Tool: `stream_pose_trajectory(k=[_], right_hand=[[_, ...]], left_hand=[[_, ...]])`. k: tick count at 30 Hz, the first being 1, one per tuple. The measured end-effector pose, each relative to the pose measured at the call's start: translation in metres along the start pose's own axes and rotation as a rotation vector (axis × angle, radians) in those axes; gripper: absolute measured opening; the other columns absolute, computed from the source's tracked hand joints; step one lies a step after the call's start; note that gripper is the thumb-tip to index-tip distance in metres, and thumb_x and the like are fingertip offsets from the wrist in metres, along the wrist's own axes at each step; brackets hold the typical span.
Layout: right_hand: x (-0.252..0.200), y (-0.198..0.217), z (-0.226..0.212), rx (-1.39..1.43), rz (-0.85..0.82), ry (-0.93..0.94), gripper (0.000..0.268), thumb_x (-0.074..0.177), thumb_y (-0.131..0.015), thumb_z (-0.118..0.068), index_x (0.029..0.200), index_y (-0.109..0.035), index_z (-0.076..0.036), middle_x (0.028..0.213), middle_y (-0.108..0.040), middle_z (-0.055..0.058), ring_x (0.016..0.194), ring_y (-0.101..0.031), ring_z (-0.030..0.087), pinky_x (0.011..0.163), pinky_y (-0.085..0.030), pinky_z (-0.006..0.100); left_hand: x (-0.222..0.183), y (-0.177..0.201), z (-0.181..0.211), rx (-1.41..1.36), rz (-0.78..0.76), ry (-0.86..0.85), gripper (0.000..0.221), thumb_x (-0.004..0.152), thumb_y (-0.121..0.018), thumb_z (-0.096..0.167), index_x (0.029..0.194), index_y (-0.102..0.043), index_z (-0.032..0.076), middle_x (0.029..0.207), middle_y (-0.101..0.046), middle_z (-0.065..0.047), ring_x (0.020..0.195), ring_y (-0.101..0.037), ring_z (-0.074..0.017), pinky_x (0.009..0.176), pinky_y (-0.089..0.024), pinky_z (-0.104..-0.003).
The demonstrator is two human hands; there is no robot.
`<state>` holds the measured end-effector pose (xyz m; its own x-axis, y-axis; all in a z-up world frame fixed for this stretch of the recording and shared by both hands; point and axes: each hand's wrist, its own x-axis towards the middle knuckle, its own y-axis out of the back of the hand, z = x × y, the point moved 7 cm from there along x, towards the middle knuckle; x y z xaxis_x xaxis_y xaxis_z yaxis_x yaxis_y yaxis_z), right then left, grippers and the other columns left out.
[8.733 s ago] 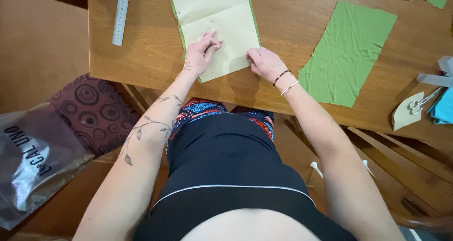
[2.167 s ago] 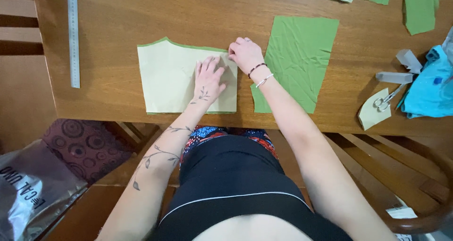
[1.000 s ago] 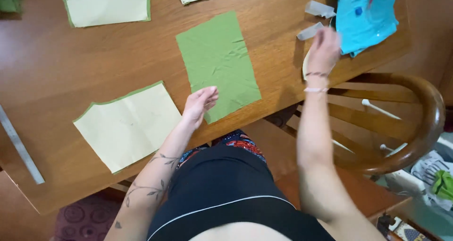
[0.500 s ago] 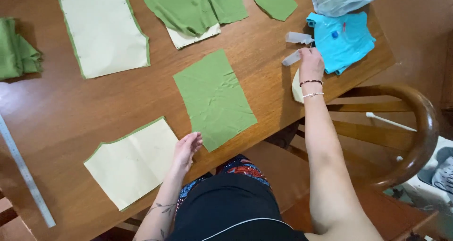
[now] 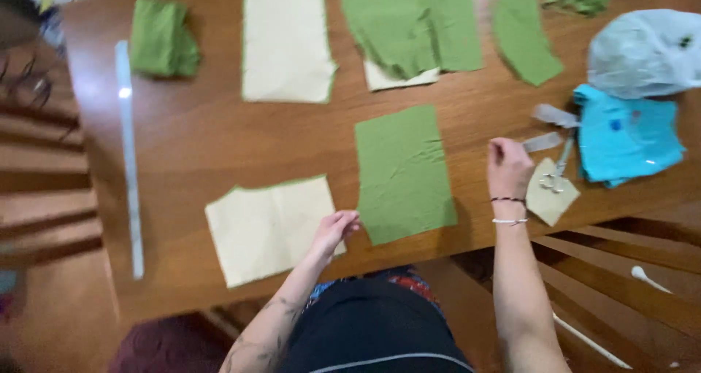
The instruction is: Arranging green fabric pieces on a table and pinning a paper pattern to one of them.
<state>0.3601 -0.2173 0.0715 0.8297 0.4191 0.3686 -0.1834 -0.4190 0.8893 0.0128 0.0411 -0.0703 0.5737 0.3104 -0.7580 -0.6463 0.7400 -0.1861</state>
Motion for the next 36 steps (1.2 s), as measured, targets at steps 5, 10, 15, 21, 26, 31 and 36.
stream_pose_trajectory(k=[5,10,15,21,26,31,36], right_hand=[[-0.067,-0.059,-0.155,0.271,-0.185,0.171,0.013,0.093,-0.073,-0.012,0.101,-0.07,-0.022,0.091,-0.07,-0.001,0.09,-0.069,0.018,0.083,-0.054,0.032],[-0.14,-0.125,-0.261,0.511,-0.597,0.14,0.022,0.085,-0.08,-0.028,0.102,-0.07,-0.019,0.089,-0.072,0.003,0.083,-0.072,0.019,0.078,-0.058,0.034],[-0.182,-0.171,-0.273,0.53,-0.888,-0.265,0.047,0.081,-0.085,-0.032,0.121,-0.063,-0.019,0.102,-0.071,0.006,0.087,-0.074,0.019,0.081,-0.06,0.033],[-0.19,-0.173,-0.281,0.617,-0.829,-0.436,0.045,0.079,-0.086,-0.027,0.118,-0.065,-0.02,0.1,-0.073,0.004,0.089,-0.073,0.017,0.083,-0.059,0.033],[-0.177,-0.176,-0.279,0.665,-0.673,-0.465,0.034,0.083,-0.083,-0.027,0.112,-0.067,-0.022,0.098,-0.073,0.001,0.089,-0.072,0.016,0.084,-0.057,0.035],[-0.175,-0.164,-0.276,0.743,-0.6,-0.485,0.034,0.087,-0.081,-0.024,0.117,-0.065,-0.02,0.099,-0.073,0.008,0.086,-0.071,0.021,0.069,-0.06,0.034],[-0.182,-0.153,-0.306,1.145,-0.624,-0.753,0.02,0.093,-0.072,-0.019,0.111,-0.064,-0.013,0.097,-0.069,0.001,0.078,-0.07,0.012,0.063,-0.061,0.022]], left_hand=[[-0.011,0.051,0.001,0.303,0.013,-0.269,0.029,0.088,-0.079,0.029,0.111,-0.076,0.011,0.094,-0.074,-0.01,0.083,-0.072,-0.0183,0.082,-0.056,-0.033],[-0.071,0.145,0.041,0.966,0.453,-0.475,0.025,0.082,-0.077,0.031,0.107,-0.073,0.027,0.108,-0.071,-0.004,0.106,-0.068,-0.0281,0.093,-0.054,-0.04],[-0.128,0.191,0.047,1.264,0.568,-0.557,0.052,0.073,-0.085,0.038,0.122,-0.068,0.03,0.145,-0.047,-0.009,0.141,-0.037,-0.0322,0.114,-0.032,-0.055],[-0.133,0.19,0.035,1.401,0.514,-0.469,0.076,0.072,-0.085,0.049,0.14,-0.053,0.034,0.156,-0.034,-0.014,0.147,-0.028,-0.0311,0.113,-0.031,-0.065],[-0.126,0.178,0.052,1.465,0.582,-0.433,0.079,0.077,-0.078,0.06,0.144,-0.051,0.029,0.151,-0.037,-0.02,0.139,-0.038,-0.0347,0.106,-0.04,-0.058],[-0.118,0.17,0.059,1.387,0.444,-0.452,0.093,0.07,-0.082,0.061,0.147,-0.048,0.021,0.157,-0.032,-0.023,0.146,-0.029,-0.0372,0.116,-0.025,-0.062],[-0.128,0.151,0.062,1.429,0.321,-0.638,0.106,0.068,-0.081,0.067,0.151,-0.038,0.016,0.157,-0.03,-0.025,0.149,-0.022,-0.0391,0.119,-0.015,-0.065]])
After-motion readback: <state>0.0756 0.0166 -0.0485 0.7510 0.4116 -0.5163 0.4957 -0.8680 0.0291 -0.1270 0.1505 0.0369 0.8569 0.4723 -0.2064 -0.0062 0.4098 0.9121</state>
